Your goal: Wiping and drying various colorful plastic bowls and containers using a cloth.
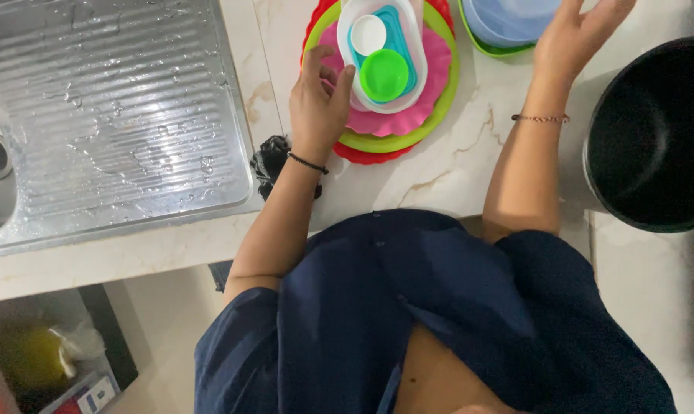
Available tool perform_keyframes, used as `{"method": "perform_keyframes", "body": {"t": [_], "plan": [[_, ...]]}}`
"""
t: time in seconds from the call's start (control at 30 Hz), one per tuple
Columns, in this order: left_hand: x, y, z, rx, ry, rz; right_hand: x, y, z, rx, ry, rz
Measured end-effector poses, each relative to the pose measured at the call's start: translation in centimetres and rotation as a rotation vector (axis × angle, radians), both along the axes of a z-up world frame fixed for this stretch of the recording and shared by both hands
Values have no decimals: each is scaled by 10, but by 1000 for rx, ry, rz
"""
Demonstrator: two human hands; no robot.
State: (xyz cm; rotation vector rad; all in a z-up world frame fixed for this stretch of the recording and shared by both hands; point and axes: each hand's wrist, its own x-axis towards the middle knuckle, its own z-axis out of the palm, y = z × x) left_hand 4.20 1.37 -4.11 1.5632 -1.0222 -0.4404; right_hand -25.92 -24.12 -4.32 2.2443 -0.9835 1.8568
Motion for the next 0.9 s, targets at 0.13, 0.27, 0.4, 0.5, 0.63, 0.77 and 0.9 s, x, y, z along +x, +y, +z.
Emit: {"method": "perform_keyframes", "body": {"t": [0.13,0.27,0.4,0.5,0.63,0.77,0.9], "plan": [[5,-5,-22,47,-68,5,41,82,36,104,200,66],[2,-11,-30,103,-75,-58,71,135,54,387,484,306],[0,-15,-36,121,-87,-84,85,141,43,508,472,414],[-4,-13,-23,107,-12,-140,87,137,34,498,519,344],[-7,-4,4,103,203,-195,75,121,47,600,312,355],[-6,1,-1,84,242,-210,30,69,45,438,271,131],[-7,6,3,109,136,-180,1,29,42,349,238,-49]]}}
